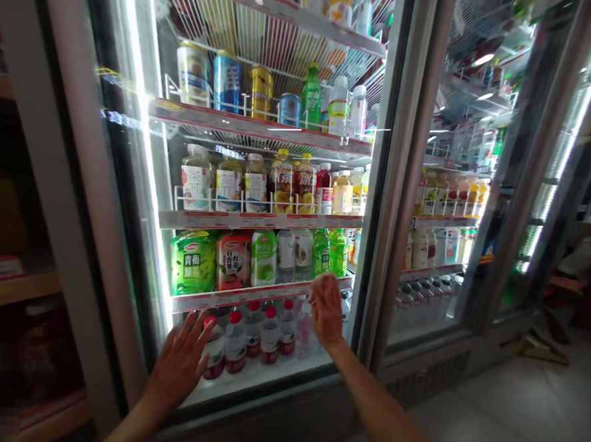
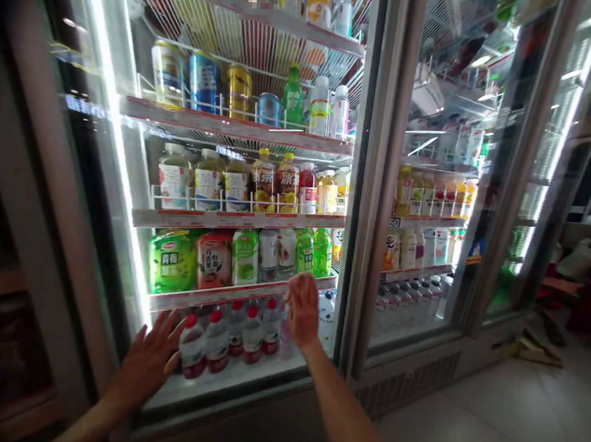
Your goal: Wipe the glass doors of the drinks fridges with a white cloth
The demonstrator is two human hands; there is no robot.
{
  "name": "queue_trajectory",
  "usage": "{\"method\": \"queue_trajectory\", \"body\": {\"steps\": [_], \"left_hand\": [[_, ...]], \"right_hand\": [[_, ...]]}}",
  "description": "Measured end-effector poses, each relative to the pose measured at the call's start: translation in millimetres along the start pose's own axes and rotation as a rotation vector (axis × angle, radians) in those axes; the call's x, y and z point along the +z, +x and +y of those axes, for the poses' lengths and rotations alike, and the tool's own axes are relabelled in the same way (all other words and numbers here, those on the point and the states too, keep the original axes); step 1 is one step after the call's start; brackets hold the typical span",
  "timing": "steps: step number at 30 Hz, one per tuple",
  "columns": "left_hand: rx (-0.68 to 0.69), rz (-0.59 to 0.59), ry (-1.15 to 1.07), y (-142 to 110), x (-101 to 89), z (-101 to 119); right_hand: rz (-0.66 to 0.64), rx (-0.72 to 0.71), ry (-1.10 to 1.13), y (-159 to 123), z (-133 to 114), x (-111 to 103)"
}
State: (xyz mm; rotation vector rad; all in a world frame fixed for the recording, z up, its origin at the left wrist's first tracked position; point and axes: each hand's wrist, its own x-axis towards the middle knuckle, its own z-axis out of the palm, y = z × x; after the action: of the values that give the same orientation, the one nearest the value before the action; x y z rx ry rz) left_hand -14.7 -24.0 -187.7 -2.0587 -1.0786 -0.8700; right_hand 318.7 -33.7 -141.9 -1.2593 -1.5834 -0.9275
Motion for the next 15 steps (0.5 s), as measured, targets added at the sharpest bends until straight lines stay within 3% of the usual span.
{"method": "queue_trajectory", "body": {"steps": [2, 4, 6, 8, 10, 11, 13, 15], "left_hand": [[-0.019, -0.028, -0.001, -5.5, 0.8, 5.0], [-0.049, -0.040, -0.014, -5.8, 0.6, 10.2], [-0.063, -0.057, -0.024, -5.9, -0.6, 13.5], [-0.047, -0.078, -0.026, -9.5, -3.2, 13.1], [-0.040, -0.102, -0.027, -17.3, -7.0, 8.6], [-0.057, -0.110, -0.028, -22.3, -9.0, 5.2], [-0.138, -0.106, -0.026, -32.8, -12.1, -2.0], [-0.224, -0.100, -0.025, -40.8, -13.4, -7.3]], "right_hand": [[0.154, 0.320, -0.045, 9.1, 10.9, -1.2], [0.140, 0.408, -0.031, 8.6, -15.4, 8.8], [-0.043, 0.198, 0.049, -6.5, -60.8, 22.8], [-0.209, -0.185, 0.121, -30.3, -92.8, 31.9], [-0.282, -0.426, 0.130, -50.9, -89.8, 31.0], [-0.278, -0.435, 0.109, -56.3, -75.9, 27.2], [-0.198, -0.239, 0.038, -53.9, -38.9, 17.6], [-0.036, 0.093, -0.017, -39.1, -17.9, 13.0]]}}
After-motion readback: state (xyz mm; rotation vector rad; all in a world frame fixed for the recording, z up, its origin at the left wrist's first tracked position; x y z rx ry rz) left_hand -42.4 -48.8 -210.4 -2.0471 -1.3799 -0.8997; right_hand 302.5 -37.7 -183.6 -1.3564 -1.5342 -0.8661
